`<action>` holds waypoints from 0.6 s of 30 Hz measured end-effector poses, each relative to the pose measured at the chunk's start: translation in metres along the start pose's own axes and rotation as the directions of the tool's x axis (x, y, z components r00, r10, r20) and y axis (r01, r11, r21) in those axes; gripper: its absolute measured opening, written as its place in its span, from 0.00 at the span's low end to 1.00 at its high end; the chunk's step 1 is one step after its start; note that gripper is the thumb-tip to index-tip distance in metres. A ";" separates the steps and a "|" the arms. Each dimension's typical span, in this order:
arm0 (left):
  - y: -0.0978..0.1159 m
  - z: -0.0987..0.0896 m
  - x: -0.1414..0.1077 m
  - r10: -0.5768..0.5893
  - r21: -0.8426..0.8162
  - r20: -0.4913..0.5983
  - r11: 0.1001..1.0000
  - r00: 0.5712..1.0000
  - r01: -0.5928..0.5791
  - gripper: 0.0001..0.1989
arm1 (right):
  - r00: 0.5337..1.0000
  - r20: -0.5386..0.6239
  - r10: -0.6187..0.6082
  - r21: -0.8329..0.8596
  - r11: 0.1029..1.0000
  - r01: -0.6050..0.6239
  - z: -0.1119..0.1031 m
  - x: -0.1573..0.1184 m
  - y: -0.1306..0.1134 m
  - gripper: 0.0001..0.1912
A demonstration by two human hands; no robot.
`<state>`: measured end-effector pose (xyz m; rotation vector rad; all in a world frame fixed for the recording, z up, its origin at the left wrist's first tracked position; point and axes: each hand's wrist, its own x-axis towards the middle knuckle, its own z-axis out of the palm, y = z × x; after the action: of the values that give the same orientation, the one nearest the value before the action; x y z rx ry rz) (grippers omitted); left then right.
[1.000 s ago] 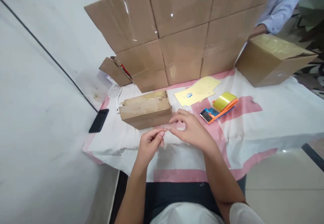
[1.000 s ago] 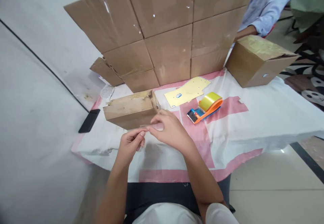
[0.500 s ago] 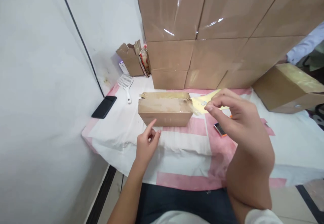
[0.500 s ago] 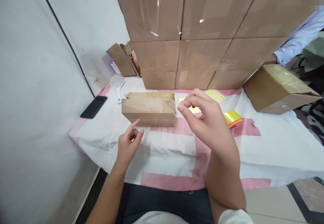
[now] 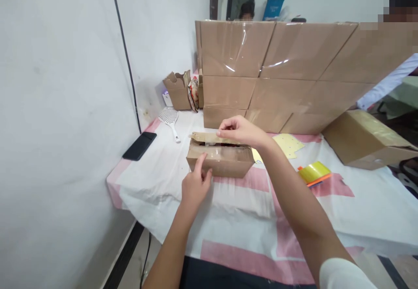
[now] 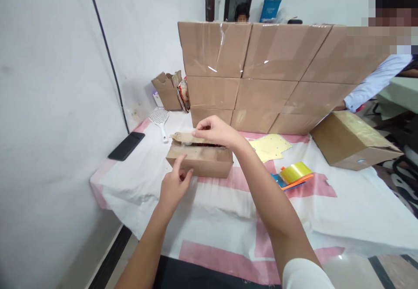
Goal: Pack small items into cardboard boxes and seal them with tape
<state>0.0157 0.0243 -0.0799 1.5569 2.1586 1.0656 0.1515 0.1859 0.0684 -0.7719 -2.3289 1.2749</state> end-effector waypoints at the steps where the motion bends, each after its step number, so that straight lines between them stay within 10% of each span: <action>1: 0.000 0.000 0.000 0.003 0.002 0.004 1.000 1.000 -0.003 0.28 | 1.000 0.004 0.025 -0.035 0.999 -0.025 0.003 0.007 0.007 0.15; 18: -0.004 0.012 0.003 0.161 -0.032 -0.059 0.986 0.985 -0.163 0.28 | 0.994 -0.109 -0.001 -0.248 0.968 -0.027 0.020 0.028 0.055 0.09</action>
<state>0.0188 0.0307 -0.0908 1.7297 2.0641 1.2057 0.1341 0.2147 0.0131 -0.9125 -2.4263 0.9288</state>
